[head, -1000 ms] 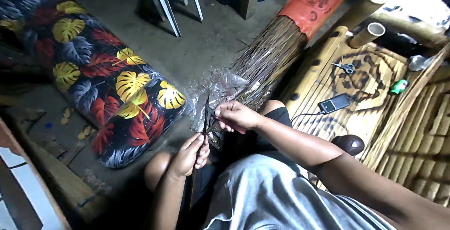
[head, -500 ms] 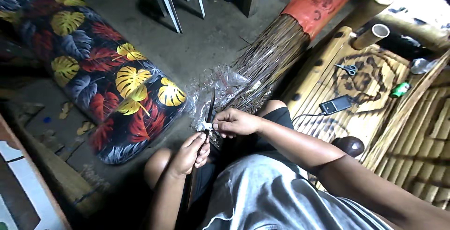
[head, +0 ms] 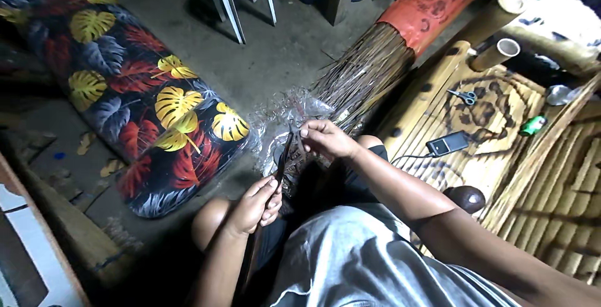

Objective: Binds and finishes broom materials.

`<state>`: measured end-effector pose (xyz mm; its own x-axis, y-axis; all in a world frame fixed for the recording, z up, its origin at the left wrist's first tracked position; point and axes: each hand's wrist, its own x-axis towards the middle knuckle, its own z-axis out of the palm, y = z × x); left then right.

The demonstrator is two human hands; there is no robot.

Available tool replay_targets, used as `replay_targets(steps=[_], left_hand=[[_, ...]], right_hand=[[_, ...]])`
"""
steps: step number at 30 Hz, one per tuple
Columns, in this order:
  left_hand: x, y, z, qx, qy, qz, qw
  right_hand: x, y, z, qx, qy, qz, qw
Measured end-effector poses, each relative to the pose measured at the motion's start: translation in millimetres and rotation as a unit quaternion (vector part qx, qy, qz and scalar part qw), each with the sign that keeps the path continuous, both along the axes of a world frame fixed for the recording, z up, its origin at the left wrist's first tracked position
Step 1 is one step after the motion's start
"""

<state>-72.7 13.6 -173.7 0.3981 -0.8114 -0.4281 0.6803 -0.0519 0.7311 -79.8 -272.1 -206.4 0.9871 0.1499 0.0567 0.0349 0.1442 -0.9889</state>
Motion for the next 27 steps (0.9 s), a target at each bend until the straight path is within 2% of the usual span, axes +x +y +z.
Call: replay_targets(steps=[4,10,16,22,27], left_hand=[[0,0,0,0.003,-0.003,0.010,1.000],[1,-4,-1,0.004,-0.003,0.020,1.000],[-1,-1,-1,0.008,0.001,0.013,1.000],[-2,-5,0,0.027,-0.036,0.040,0.998],[-1,-3,0,0.022,-0.030,0.021,0.999]], right_hand=[[-10,3,14,-0.001,0.026,0.003,1.000],[-28,43,14,-0.016,0.060,0.135,0.989],[-16,25,9,0.016,0.055,0.076,0.995],[-28,40,21,-0.009,0.071,0.148,0.986],[-22,38,10,0.009,0.053,0.109,0.993]])
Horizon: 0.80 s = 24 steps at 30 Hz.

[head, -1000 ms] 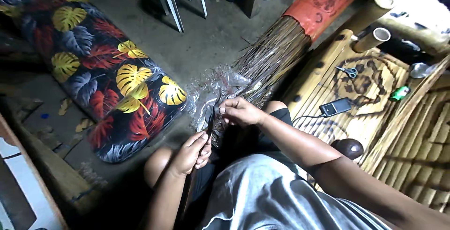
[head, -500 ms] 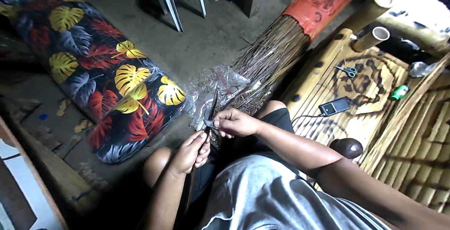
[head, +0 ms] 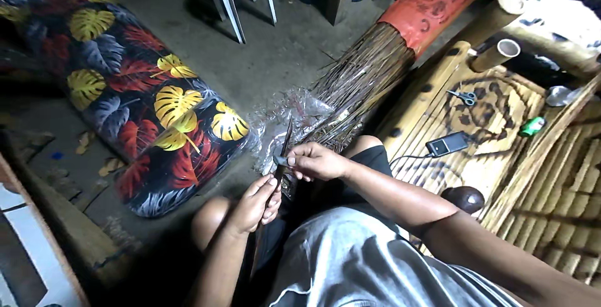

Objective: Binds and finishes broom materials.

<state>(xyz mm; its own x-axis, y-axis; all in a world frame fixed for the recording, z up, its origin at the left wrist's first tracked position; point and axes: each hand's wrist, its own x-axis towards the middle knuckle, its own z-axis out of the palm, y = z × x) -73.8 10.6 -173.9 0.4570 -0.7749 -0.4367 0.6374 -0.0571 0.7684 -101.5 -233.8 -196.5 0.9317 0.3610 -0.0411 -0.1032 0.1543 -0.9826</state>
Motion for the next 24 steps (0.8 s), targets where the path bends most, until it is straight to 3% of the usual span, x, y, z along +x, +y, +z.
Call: replay_targets(steps=[3,9,24], left_hand=[[0,2,0,0.003,-0.005,-0.002,1.000],[-3,-2,0,0.008,-0.024,0.047,0.999],[0,1,0,-0.024,-0.004,0.011,1.000]], right_hand=[[5,-10,2,0.010,-0.006,-0.014,1.000],[-7,6,11,-0.019,0.033,0.085,0.996],[10,-5,-8,-0.030,-0.081,-0.003,0.996]])
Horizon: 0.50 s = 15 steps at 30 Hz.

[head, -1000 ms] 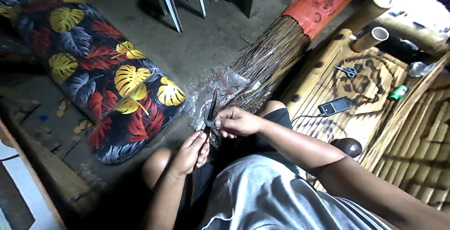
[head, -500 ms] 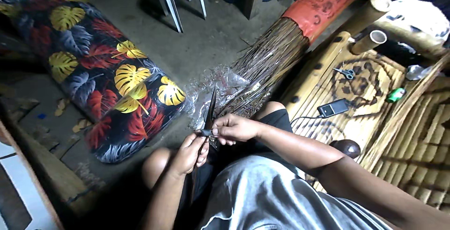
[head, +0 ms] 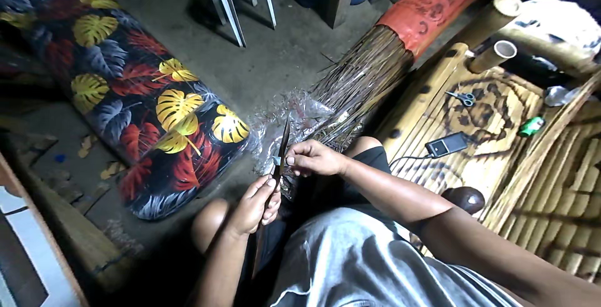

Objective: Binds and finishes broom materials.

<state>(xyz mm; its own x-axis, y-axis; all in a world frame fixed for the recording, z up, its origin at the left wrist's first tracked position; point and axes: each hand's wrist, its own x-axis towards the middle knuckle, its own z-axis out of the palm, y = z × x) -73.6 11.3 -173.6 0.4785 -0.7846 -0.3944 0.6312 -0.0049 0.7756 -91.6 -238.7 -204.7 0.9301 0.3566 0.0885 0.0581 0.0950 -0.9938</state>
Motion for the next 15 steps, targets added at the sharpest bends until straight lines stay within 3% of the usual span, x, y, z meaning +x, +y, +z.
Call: replay_targets(steps=[15], left_hand=[[0,1,-1,-0.015,0.007,-0.023,1.000]], right_hand=[[18,-35,4,0.010,-0.025,-0.139,0.990]])
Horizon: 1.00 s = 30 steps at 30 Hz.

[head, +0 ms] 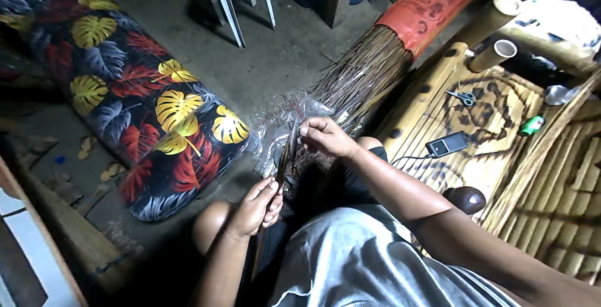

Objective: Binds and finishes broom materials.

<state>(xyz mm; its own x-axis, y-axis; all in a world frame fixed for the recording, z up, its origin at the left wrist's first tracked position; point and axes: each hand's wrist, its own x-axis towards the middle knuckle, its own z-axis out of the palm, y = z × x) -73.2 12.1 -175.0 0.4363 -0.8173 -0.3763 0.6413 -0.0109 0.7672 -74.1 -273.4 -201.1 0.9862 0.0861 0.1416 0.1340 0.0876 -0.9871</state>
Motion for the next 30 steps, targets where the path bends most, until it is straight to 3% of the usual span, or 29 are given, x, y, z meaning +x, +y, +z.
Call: replay_targets(steps=[6,10,14,20,30], left_hand=[[0,1,0,-0.006,0.010,-0.001,1.000],[1,1,-1,-0.021,0.032,-0.009,0.999],[6,2,-1,-0.063,0.091,-0.038,0.993],[8,8,-3,-0.092,0.153,-0.068,0.982],[8,7,-4,-0.103,0.149,-0.088,0.980]], right_hand=[[5,-19,8,0.057,0.010,-0.087,0.995],[-15,1,20,0.040,0.066,-0.025,0.997],[-23,29,8,0.077,0.073,0.075,0.992],[-16,25,2,0.097,0.046,0.038,0.994],[5,3,13,0.135,0.004,-0.008,0.991]])
